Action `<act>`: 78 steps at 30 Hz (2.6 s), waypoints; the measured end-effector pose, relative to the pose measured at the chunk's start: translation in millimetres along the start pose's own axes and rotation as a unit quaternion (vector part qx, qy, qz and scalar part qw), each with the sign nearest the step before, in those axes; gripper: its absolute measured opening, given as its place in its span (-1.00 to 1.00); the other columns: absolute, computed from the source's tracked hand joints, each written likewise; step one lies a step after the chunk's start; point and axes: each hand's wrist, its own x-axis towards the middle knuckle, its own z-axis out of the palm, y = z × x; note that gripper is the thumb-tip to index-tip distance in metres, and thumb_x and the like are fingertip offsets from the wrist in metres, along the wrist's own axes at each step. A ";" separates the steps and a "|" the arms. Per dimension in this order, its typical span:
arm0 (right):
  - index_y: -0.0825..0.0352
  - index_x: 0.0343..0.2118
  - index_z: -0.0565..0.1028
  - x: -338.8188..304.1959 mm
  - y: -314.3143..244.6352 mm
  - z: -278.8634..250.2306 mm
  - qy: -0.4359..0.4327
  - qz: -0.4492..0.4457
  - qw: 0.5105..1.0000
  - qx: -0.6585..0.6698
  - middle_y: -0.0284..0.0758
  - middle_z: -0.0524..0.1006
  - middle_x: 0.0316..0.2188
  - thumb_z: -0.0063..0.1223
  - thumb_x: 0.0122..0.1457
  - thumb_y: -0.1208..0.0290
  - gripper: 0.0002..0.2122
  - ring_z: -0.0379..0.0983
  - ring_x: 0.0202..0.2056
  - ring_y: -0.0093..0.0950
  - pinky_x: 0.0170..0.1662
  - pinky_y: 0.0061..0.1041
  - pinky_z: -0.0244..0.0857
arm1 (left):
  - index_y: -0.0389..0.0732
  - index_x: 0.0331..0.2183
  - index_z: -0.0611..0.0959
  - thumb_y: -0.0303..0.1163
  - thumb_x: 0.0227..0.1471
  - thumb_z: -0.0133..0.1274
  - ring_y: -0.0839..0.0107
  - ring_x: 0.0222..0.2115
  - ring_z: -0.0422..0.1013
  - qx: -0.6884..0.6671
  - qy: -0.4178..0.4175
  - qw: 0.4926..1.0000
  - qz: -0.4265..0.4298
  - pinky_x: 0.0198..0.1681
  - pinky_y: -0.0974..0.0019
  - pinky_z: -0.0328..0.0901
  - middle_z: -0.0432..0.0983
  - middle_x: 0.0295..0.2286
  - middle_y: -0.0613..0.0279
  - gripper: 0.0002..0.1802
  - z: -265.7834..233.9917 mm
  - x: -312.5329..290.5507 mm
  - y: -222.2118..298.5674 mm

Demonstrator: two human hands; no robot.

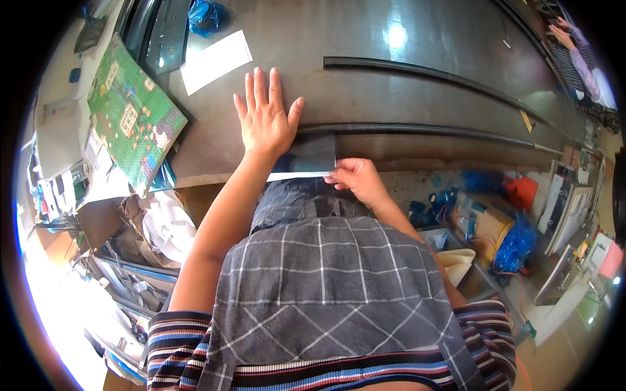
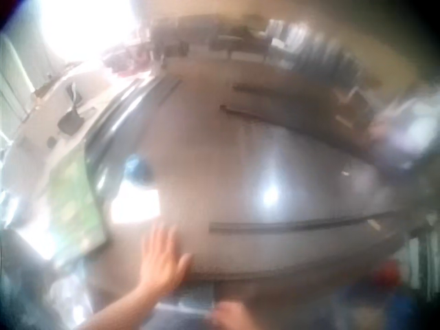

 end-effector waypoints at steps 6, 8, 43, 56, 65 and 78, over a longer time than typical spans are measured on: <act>0.46 -0.49 0.57 -9.9 45.6 -7.3 0.029 -0.034 0.961 -0.271 -0.25 0.58 -0.64 0.05 0.14 0.39 -0.79 0.55 -0.55 -0.55 -0.45 -0.54 0.38 | -0.13 0.27 0.15 0.13 0.18 -0.18 0.01 0.32 -0.22 0.008 -0.013 1.000 0.001 0.28 -0.26 -0.25 -0.07 0.29 -0.01 -0.21 1.2 -0.4 1.8; 0.44 -0.49 0.57 -25.6 102.7 -53.6 0.025 0.007 0.932 -0.360 -0.27 0.57 -0.65 0.05 0.14 0.39 -0.79 0.53 -0.56 -0.55 -0.48 -0.54 0.36 | -0.11 0.29 0.12 0.11 0.18 -0.17 0.04 0.33 -0.25 0.021 -0.038 0.999 -0.005 0.30 -0.23 -0.29 -0.11 0.30 0.04 -0.21 -1.3 1.1 2.0; 0.33 -0.27 0.52 92.9 -104.8 42.8 0.179 -0.410 0.629 -0.636 -0.25 0.47 -0.28 0.13 0.02 0.54 -0.82 0.38 -0.14 -0.25 -0.04 -0.30 0.33 | -0.17 0.23 0.25 -0.36 -0.02 0.18 0.11 0.27 0.03 -0.091 0.053 0.992 -0.065 0.30 -0.06 -0.11 0.14 0.23 0.05 -0.21 -55.0 -126.6 -111.8; 0.35 -0.35 0.53 36.4 -74.2 -1.1 0.315 -0.398 0.784 -0.356 -0.20 0.55 -0.43 0.12 0.11 0.48 -0.92 0.52 -0.42 -0.24 -0.35 -0.41 0.37 | -0.26 0.27 0.13 0.13 0.09 -0.03 0.18 0.33 -0.16 -0.093 -0.073 0.971 0.210 0.33 0.01 -0.23 -0.08 0.30 0.02 -0.09 -6.4 -71.1 19.8; 0.25 -0.34 0.58 12.2 -41.2 18.7 0.314 -0.479 0.632 -0.523 -0.35 0.43 -0.54 0.22 0.01 0.48 -0.88 0.42 -0.44 -0.35 -0.41 -0.37 0.35 | -0.25 0.28 0.08 -0.03 0.08 0.05 0.05 0.33 -0.20 -0.090 -0.040 0.989 0.112 0.32 -0.12 -0.24 -0.13 0.31 -0.01 -0.09 -11.4 -93.7 -41.3; 0.24 -0.39 0.57 3.1 -22.1 30.9 0.244 -0.490 0.626 -0.555 -0.38 0.41 -0.54 0.22 -0.04 0.48 -0.88 0.39 -0.45 -0.36 -0.37 -0.38 0.32 | -0.27 0.28 0.07 -0.04 0.07 0.06 0.00 0.33 -0.24 -0.098 -0.046 0.989 0.105 0.28 -0.26 -0.33 -0.14 0.31 -0.02 -0.09 -9.3 -94.2 -39.9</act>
